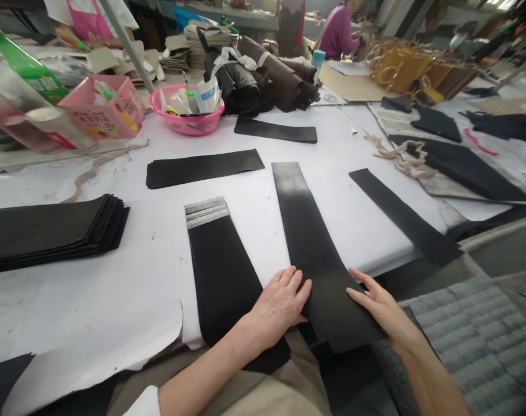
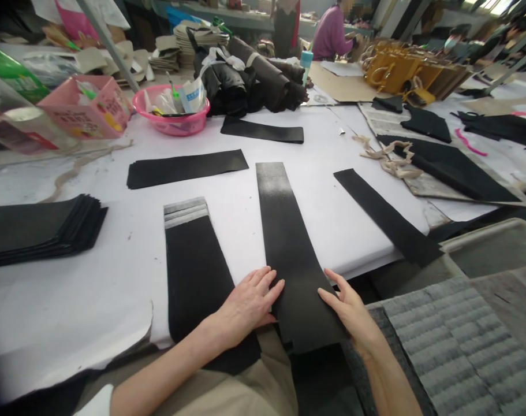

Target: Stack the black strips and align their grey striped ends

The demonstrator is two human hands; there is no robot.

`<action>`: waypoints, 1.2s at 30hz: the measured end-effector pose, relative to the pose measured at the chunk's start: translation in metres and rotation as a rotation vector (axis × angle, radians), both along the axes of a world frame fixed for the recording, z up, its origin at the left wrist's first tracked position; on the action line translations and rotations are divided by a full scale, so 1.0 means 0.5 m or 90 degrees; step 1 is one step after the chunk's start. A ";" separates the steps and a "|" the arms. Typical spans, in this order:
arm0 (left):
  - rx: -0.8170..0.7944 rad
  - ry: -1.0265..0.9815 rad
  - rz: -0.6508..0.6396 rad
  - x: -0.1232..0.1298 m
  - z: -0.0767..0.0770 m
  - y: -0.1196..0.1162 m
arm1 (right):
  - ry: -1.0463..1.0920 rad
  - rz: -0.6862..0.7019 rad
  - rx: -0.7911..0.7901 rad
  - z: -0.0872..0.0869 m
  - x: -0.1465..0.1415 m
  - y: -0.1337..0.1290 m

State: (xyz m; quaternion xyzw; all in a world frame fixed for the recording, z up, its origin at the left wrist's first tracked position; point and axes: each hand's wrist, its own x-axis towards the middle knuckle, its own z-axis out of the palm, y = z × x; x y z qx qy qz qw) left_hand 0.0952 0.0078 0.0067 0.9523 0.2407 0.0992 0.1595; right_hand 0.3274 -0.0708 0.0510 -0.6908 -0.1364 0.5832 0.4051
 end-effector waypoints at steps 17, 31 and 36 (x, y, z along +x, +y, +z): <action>-0.615 -0.405 0.091 0.002 0.057 0.004 | 0.000 -0.007 0.094 0.028 -0.048 0.034; -0.990 -0.599 0.339 -0.005 0.028 0.024 | -0.460 0.096 0.053 0.005 0.053 0.007; -0.848 -0.586 0.359 -0.012 0.068 0.028 | -0.701 0.320 0.164 -0.009 0.032 0.034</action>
